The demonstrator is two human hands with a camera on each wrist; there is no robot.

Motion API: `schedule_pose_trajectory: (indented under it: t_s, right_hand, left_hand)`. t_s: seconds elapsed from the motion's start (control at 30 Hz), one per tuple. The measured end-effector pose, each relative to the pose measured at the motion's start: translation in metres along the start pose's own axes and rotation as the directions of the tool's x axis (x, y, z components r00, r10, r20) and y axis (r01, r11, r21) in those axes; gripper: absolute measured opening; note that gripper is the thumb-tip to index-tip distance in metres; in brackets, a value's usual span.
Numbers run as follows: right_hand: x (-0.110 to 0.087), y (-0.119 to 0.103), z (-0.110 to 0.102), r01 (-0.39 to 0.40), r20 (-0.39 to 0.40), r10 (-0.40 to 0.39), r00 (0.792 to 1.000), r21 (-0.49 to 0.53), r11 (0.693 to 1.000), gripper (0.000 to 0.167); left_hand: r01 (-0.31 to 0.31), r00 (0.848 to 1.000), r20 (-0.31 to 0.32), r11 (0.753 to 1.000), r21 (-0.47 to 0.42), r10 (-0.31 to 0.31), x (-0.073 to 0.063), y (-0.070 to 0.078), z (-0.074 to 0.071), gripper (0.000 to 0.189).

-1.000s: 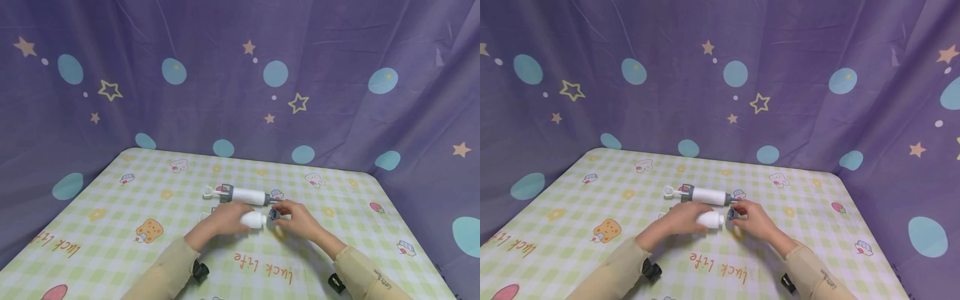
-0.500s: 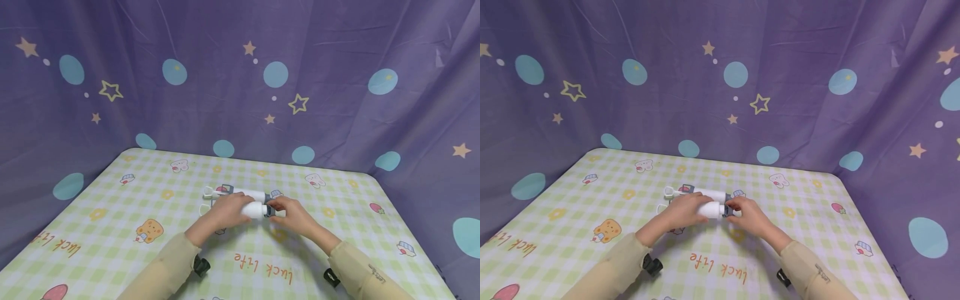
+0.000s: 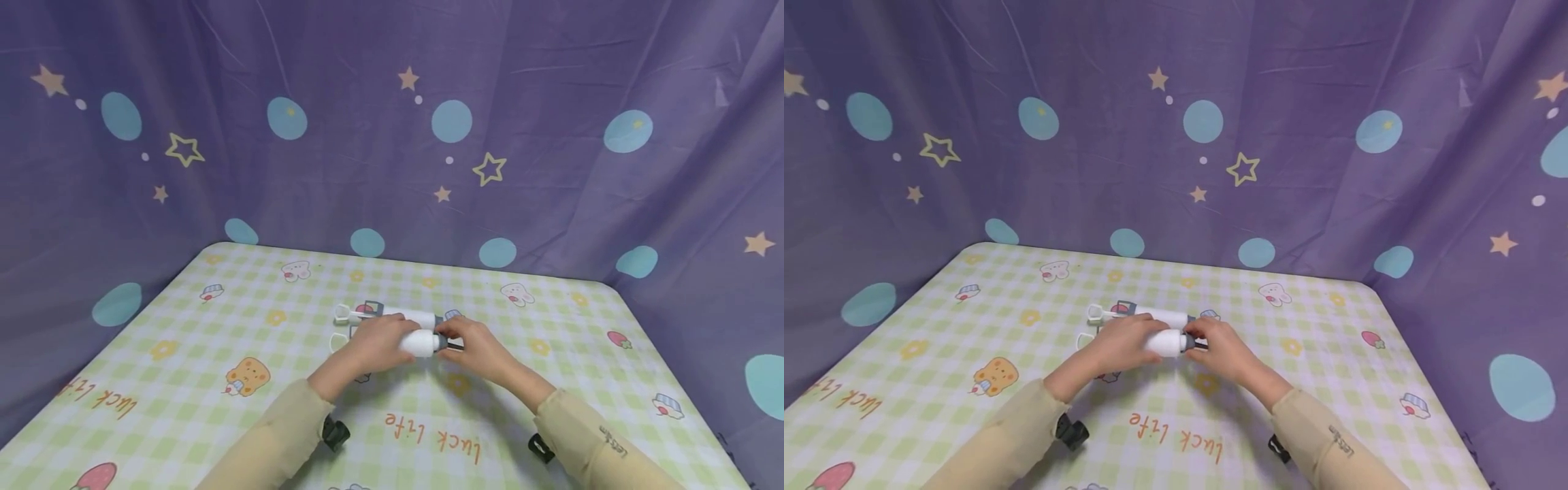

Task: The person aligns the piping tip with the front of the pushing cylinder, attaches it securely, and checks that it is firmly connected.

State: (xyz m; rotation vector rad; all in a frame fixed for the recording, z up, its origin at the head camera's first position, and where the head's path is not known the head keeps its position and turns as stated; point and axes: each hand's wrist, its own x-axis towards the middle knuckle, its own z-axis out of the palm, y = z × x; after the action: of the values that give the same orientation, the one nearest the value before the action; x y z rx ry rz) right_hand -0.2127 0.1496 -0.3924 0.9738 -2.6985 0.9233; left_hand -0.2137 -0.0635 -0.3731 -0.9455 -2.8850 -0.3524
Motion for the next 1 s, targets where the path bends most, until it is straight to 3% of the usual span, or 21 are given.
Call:
schedule_pose_trajectory:
  t_s: [0.2,0.5,0.73,1.0]
  right_hand:
    - [-0.0002,0.0000,0.0013,0.065,-0.009,-0.066,0.998,-0.069,0.995,0.033]
    - [0.0003,-0.0003,0.0020,0.158,-0.015,-0.162,0.987,-0.162,0.974,0.034]
    - [-0.0020,0.0026,0.0002,0.108,-0.037,-0.109,0.993,-0.035,0.994,0.035]
    - [-0.0005,0.0053,-0.0053,0.076,-0.064,-0.073,0.995,0.043,0.996,0.034]
  left_hand:
    - [0.000,1.000,0.023,1.000,0.001,0.000,0.0003,0.0024,-0.0034,0.046]
    - [0.012,0.997,0.071,0.997,-0.078,-0.007,0.0010,-0.0022,-0.0042,0.046]
    - [0.017,0.998,0.065,0.996,-0.092,-0.011,0.0011,-0.0013,-0.0034,0.048]
    - [0.014,0.998,0.057,0.994,-0.105,-0.008,0.0016,-0.0023,-0.0060,0.050]
